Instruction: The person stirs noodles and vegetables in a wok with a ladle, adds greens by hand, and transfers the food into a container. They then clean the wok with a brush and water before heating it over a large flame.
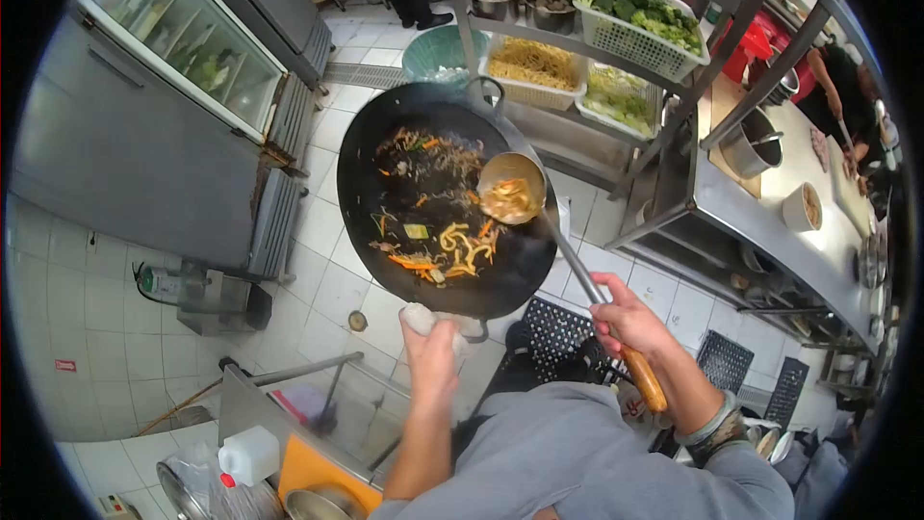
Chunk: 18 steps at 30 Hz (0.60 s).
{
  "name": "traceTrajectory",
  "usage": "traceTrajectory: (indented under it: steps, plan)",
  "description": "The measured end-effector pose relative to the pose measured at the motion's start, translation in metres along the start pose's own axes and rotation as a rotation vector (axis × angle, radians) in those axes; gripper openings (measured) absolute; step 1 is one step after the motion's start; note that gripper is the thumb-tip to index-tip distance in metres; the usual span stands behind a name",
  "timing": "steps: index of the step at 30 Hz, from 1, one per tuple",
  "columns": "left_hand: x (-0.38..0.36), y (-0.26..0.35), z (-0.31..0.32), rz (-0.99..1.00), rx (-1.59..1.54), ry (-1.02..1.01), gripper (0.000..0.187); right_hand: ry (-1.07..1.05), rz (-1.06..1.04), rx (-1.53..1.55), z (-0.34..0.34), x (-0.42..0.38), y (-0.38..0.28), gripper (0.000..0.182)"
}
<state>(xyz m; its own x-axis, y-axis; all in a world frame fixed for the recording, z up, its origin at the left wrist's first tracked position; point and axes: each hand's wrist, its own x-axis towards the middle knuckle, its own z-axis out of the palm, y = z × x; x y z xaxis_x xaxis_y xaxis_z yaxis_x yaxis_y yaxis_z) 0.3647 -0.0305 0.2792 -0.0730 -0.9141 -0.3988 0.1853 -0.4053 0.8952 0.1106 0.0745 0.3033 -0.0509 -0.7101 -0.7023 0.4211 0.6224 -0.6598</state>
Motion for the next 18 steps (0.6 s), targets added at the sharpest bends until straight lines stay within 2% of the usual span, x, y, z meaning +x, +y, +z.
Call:
traceTrajectory:
  steps: [3, 5, 7, 8, 11, 12, 14, 15, 17, 18]
  plan:
    - [-0.009, -0.009, 0.012, 0.045, 0.161, 0.065, 0.040, 0.056, 0.046, -0.134, 0.013, -0.003, -0.005, 0.048]
    - [-0.009, -0.019, 0.019, 0.088, 0.257, 0.099, 0.039, -0.022, 0.178, 0.042, 0.038, -0.012, -0.015, 0.045]
    - [0.002, -0.038, 0.019, 0.191, 0.280, 0.116, 0.040, -0.207, 0.255, 0.310, 0.052, -0.020, -0.020, 0.042]
    - [0.008, -0.043, 0.019, 0.169, 0.251, 0.128, 0.040, -0.316, 0.265, 0.422, 0.054, -0.022, -0.017, 0.038]
    - [0.018, -0.030, 0.012, 0.137, 0.213, 0.105, 0.039, -0.802, 0.312, 1.091, 0.034, 0.003, 0.029, 0.042]
    - [0.021, -0.024, 0.007, 0.155, 0.205, 0.113, 0.039, -0.828, 0.251, 1.061, 0.028, 0.008, 0.049, 0.045]
    - [0.021, -0.016, -0.008, -0.013, 0.038, 0.090, 0.038, -0.837, 0.149, 0.997, 0.018, 0.012, 0.090, 0.051]
    - [0.025, -0.014, -0.020, -0.010, 0.026, 0.100, 0.038, -0.822, 0.128, 0.903, 0.018, 0.010, 0.091, 0.049]
    - [0.028, -0.014, -0.048, -0.157, -0.035, -0.011, 0.042, -0.579, 0.169, 0.682, 0.020, -0.001, 0.076, 0.046]
    - [0.024, -0.009, -0.046, -0.211, -0.141, 0.009, 0.042, -0.559, 0.183, 0.695, 0.017, 0.000, 0.073, 0.044]
